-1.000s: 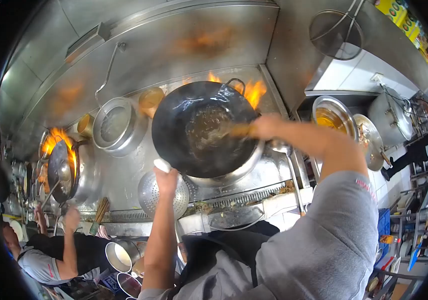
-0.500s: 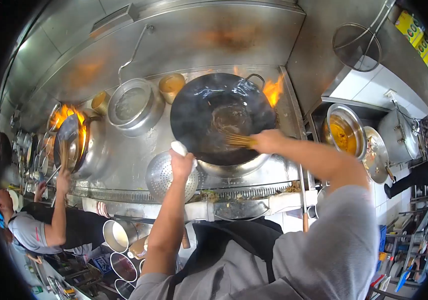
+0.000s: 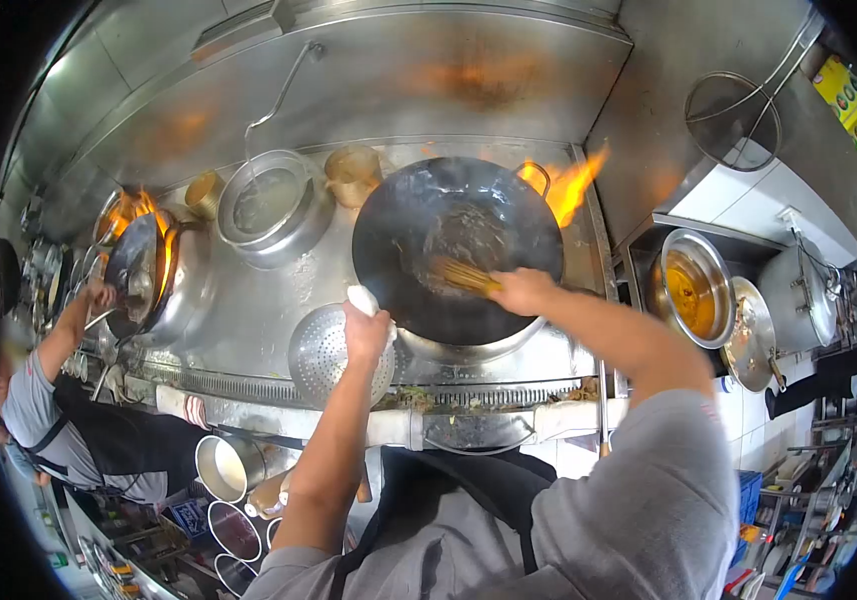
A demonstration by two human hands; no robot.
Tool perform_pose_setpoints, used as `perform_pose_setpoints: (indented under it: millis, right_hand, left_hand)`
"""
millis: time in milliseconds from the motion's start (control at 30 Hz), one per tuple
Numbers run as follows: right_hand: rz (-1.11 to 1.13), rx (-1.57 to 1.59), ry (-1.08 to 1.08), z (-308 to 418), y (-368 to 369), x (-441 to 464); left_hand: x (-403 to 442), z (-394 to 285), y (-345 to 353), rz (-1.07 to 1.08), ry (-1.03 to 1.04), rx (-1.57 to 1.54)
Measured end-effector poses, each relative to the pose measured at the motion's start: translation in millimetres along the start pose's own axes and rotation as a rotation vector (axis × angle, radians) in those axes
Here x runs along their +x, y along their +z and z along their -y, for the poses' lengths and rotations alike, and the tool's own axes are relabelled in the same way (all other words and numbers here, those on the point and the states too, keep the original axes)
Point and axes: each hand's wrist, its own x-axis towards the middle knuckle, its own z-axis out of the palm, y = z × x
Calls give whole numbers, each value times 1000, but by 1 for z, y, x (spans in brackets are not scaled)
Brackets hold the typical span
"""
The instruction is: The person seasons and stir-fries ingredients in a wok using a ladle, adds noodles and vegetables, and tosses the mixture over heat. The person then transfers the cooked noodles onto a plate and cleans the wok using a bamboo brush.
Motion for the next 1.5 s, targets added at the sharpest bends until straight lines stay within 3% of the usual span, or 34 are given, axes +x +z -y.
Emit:
perform_pose_setpoints:
  millis: [33,100,167,233,300,367,433,533,600,633,700,767,833,900,967,1033,1067,1100,1167,1233,1300,1333,1367,1400,1500]
  right_hand:
    - [75,-98,-35,-11,-29,-26]
    - [5,-260,-77,-53,-51,-29]
    - [-38,-206,67,-59,-68,19]
    - [-144,-148,99,-32,-57,91]
    - [-330,31,145,17,-19,107]
    - [-327,208,148,50,15,90]
    - [-120,338,28,59,19,36]
    - [143,75,-9,17,-23,-50]
    - [60,-229,-62,-59,-46,-44]
    - [75,-290,57,-48,-97,-47]
    - [-90,-349,153,-69,-101,42]
    - [-241,-208,150,-36,-60,115]
    - [-263,114,237,25,-8,120]
    - [-368,204,59,58,37,98]
    - [-326,172,-11,67,35,85]
    - [-402,226,94,43,19,112]
    - [-504,402,246,46,12,123]
    - [-493,393,249,61,13,127]
    - [-342,705,400,105,14,126]
    - [-138,824,136,125,22,83]
    - [-198,520,-287,87,44,42]
    - [-56,414,-420,53,39,17]
    - [290,432,-201,51,-24,-41]
    - [325,438,-100,7,-31,-49]
    - [254,-102,-18,-75,-97,-7]
  left_hand:
    - [2,8,4,11,-6,2]
    - [10,10,1,8,3,6]
    - [11,7,0,43,-40,1]
    - [14,7,-1,51,-51,26]
    - [21,19,1,47,28,-32]
    - [14,9,-6,31,25,-1]
    - [15,10,-6,10,65,49]
    - [14,2,-11,65,3,61]
    - [13,-10,-15,65,-4,99]
    - [14,-12,-16,66,-15,126]
    - [24,-3,-13,95,-37,76]
    - [28,10,-15,103,57,26]
    - [25,-9,-23,153,-51,67]
    - [32,12,-18,138,38,102]
    - [34,21,-19,149,148,47]
    - [29,19,-23,156,134,57]
    - [29,18,-26,179,134,-8]
    - [25,20,-25,204,128,-71]
    - [25,30,-17,183,140,-94]
    - [16,21,-13,84,142,-173]
    - [16,29,-9,40,180,-94]
    - [15,26,-9,47,159,-78]
    - [17,24,-9,50,137,-62]
    - [24,30,-6,90,72,-65]
    - [29,26,-8,118,58,-38]
